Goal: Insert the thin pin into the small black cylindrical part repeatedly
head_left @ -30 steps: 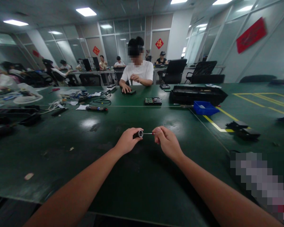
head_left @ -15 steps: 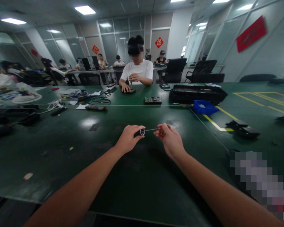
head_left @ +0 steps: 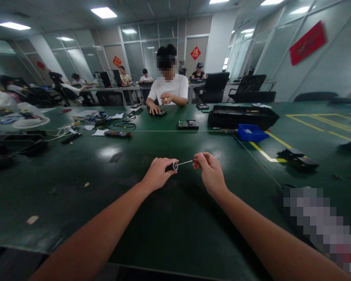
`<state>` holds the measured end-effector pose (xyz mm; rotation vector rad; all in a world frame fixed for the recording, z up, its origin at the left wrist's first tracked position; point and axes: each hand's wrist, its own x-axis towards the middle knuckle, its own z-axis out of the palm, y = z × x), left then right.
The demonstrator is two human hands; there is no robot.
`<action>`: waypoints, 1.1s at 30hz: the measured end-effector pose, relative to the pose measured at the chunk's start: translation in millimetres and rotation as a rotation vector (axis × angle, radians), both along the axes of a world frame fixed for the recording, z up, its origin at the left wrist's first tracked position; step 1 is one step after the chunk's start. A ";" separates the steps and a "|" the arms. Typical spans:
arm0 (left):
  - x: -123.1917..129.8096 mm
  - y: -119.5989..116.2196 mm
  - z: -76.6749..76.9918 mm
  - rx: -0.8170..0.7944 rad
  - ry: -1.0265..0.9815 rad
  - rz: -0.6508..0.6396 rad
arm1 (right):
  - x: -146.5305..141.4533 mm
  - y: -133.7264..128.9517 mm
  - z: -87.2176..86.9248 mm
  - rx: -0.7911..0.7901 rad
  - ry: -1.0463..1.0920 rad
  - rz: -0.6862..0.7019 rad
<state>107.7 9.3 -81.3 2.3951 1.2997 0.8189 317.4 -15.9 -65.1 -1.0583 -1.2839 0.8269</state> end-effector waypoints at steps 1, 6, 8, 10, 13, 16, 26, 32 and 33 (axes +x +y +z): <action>0.2 -0.5 0.4 0.003 0.000 0.001 | -0.3 -1.9 1.5 0.027 -0.055 0.000; 1.6 -3.0 2.2 -0.003 0.010 0.022 | -0.9 -9.4 6.1 0.104 -0.202 -0.027; 1.9 -3.7 2.8 -0.009 0.010 0.026 | -1.4 -11.5 7.1 0.114 -0.244 -0.039; 2.0 -4.4 3.2 -0.014 0.007 0.029 | -1.7 -12.9 7.6 0.126 -0.287 -0.044; 2.0 -5.2 3.5 -0.023 0.005 0.031 | -1.8 -14.1 7.6 0.159 -0.354 -0.044; 1.9 -5.6 3.4 -0.026 0.009 0.028 | -1.8 -14.9 8.2 0.199 -0.440 -0.059; 0.5 -5.6 3.1 -0.021 0.030 0.009 | 0.0 -14.7 10.3 0.251 -0.557 -0.074; 0.8 -4.0 1.2 -0.013 0.046 -0.017 | 0.1 -13.1 8.3 0.234 -0.552 -0.101; 1.0 -3.6 0.7 -0.012 0.048 -0.020 | 0.2 -13.1 8.3 0.235 -0.553 -0.103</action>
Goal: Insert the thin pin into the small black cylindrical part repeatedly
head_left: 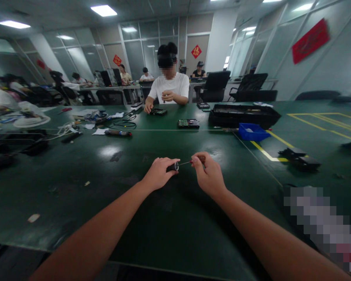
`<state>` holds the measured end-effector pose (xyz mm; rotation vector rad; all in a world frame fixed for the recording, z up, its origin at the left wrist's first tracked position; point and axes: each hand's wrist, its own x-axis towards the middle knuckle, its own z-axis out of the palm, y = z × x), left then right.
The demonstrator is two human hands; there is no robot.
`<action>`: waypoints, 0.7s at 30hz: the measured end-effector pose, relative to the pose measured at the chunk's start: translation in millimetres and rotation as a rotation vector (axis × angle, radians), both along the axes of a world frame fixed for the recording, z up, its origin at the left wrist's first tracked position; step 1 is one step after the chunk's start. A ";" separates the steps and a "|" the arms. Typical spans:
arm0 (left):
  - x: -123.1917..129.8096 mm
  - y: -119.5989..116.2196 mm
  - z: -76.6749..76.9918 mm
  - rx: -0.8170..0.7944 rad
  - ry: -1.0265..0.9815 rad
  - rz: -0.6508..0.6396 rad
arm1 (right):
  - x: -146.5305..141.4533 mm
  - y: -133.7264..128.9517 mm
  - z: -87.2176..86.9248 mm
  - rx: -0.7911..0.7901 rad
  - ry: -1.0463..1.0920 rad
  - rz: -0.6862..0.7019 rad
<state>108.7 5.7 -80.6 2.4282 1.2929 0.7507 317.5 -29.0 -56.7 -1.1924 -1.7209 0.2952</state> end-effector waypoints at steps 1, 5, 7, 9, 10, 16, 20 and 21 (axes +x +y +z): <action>0.2 0.2 -0.4 0.000 -0.001 -0.002 | 0.0 -0.1 0.2 -0.001 0.000 0.001; 0.3 -0.5 -1.2 0.001 -0.013 -0.008 | -0.2 -1.1 2.2 -0.013 -0.015 0.017; 0.0 -1.3 -1.5 -0.002 -0.005 -0.020 | -0.7 -1.5 3.1 -0.014 -0.035 0.019; -0.4 -1.3 -2.2 -0.004 0.005 -0.026 | -1.6 -1.9 3.7 -0.016 -0.057 0.017; -0.5 -0.8 -2.9 -0.003 0.011 -0.025 | -2.2 -2.0 3.8 -0.019 -0.067 0.015; -0.7 5.6 -9.6 -0.029 0.091 -0.051 | -4.4 -1.1 3.5 -0.038 -0.116 -0.017; -1.1 6.4 -10.4 -0.038 0.091 -0.060 | -2.9 1.4 1.4 -0.046 -0.138 -0.038; -1.2 5.8 -9.8 -0.042 0.085 -0.054 | -2.4 2.2 0.7 -0.041 -0.140 -0.047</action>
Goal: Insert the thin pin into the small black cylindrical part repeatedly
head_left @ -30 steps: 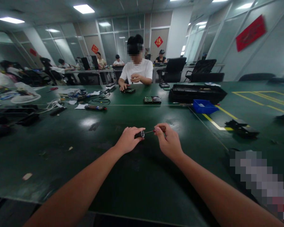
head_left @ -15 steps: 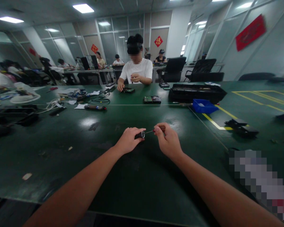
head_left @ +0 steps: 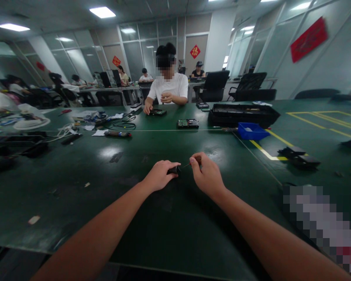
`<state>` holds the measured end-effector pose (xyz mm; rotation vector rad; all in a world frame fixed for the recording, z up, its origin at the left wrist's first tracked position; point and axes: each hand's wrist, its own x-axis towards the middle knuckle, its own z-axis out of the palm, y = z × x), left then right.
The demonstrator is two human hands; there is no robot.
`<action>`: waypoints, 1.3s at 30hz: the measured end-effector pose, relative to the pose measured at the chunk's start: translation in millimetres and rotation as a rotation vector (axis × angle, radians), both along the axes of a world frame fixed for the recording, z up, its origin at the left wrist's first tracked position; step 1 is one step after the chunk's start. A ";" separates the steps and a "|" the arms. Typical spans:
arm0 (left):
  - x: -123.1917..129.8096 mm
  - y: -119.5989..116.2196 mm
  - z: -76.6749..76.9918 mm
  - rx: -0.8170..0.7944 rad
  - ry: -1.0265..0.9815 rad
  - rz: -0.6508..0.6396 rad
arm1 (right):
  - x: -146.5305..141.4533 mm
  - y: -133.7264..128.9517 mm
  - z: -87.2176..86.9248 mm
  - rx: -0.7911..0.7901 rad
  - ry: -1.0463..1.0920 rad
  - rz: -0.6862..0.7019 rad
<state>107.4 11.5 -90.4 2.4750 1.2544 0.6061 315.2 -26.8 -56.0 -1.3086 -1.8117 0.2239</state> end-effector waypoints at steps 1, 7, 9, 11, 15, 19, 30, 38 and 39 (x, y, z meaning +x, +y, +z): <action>0.0 -0.8 0.8 -0.006 -0.005 0.006 | 0.5 0.7 -0.7 0.004 -0.001 -0.009; 2.4 -6.7 8.3 -0.047 -0.129 0.059 | 2.3 2.1 -0.5 -0.012 0.017 -0.058; 3.4 -8.8 12.0 -0.050 -0.215 0.104 | 3.0 1.7 0.0 -0.022 0.022 -0.058; 3.5 -11.4 16.6 -0.058 -0.294 0.155 | 3.7 1.5 -0.2 -0.022 0.033 -0.053; 2.0 -18.3 27.2 -0.124 -0.360 0.194 | 4.4 1.6 -1.6 -0.014 0.050 -0.034; 3.8 -24.6 33.8 -0.136 -0.245 0.188 | 3.8 1.4 -1.5 -0.021 0.049 -0.019; 19.6 -26.1 21.3 0.027 0.238 0.029 | 2.6 1.9 -1.4 -0.032 0.030 -0.026; 1.9 -9.9 32.5 -0.300 -0.306 0.179 | 3.8 1.7 -0.5 -0.054 0.024 -0.013; -4.7 -5.8 35.2 -0.363 -0.431 0.220 | 3.9 2.0 -0.9 -0.059 0.029 -0.012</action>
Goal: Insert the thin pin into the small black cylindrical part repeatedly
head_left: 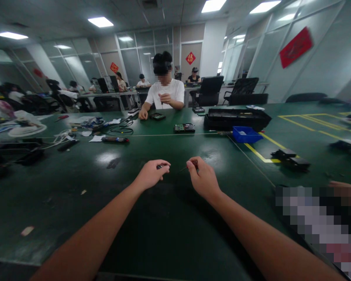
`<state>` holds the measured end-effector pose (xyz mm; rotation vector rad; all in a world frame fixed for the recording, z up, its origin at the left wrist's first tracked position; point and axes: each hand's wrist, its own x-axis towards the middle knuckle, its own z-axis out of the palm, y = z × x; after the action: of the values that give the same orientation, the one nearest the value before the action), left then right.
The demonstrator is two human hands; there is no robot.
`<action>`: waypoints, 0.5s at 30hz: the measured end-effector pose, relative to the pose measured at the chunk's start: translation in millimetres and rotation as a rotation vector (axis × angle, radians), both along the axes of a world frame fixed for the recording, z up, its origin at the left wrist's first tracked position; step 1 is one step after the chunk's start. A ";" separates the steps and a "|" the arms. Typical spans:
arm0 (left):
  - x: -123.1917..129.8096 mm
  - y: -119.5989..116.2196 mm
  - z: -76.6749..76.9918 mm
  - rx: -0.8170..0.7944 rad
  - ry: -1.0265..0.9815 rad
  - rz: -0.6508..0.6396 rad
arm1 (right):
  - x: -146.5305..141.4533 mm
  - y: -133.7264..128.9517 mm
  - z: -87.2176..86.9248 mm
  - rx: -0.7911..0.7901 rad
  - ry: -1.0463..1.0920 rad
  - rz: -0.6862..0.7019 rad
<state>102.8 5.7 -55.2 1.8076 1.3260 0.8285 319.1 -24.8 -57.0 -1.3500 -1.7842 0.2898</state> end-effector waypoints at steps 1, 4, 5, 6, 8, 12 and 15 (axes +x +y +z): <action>-7.5 4.5 2.8 -0.058 -0.127 0.055 | 0.2 0.4 -0.5 -0.004 0.005 0.004; -36.3 18.2 10.8 -0.229 -0.527 0.217 | 1.1 2.0 -2.2 -0.007 0.024 0.015; -48.3 22.3 12.8 -0.273 -0.630 0.265 | 1.5 2.6 -2.7 -0.007 0.029 0.018; -61.6 25.8 14.2 -0.293 -0.710 0.312 | 1.8 3.2 -3.2 -0.007 0.032 0.018; -91.6 30.7 15.3 -0.254 -0.778 0.412 | 2.3 4.0 -3.9 -0.009 0.036 0.018; -159.3 27.3 15.9 -0.159 -0.752 0.725 | 2.5 3.4 -3.4 -0.015 0.025 0.021; -212.0 12.1 20.1 -0.077 -0.709 0.888 | 2.0 1.5 -1.0 -0.011 -0.009 0.019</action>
<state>-109.3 17.7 -35.2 0.6509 1.5859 1.6480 321.1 -23.3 -58.0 -1.3447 -1.8063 0.3040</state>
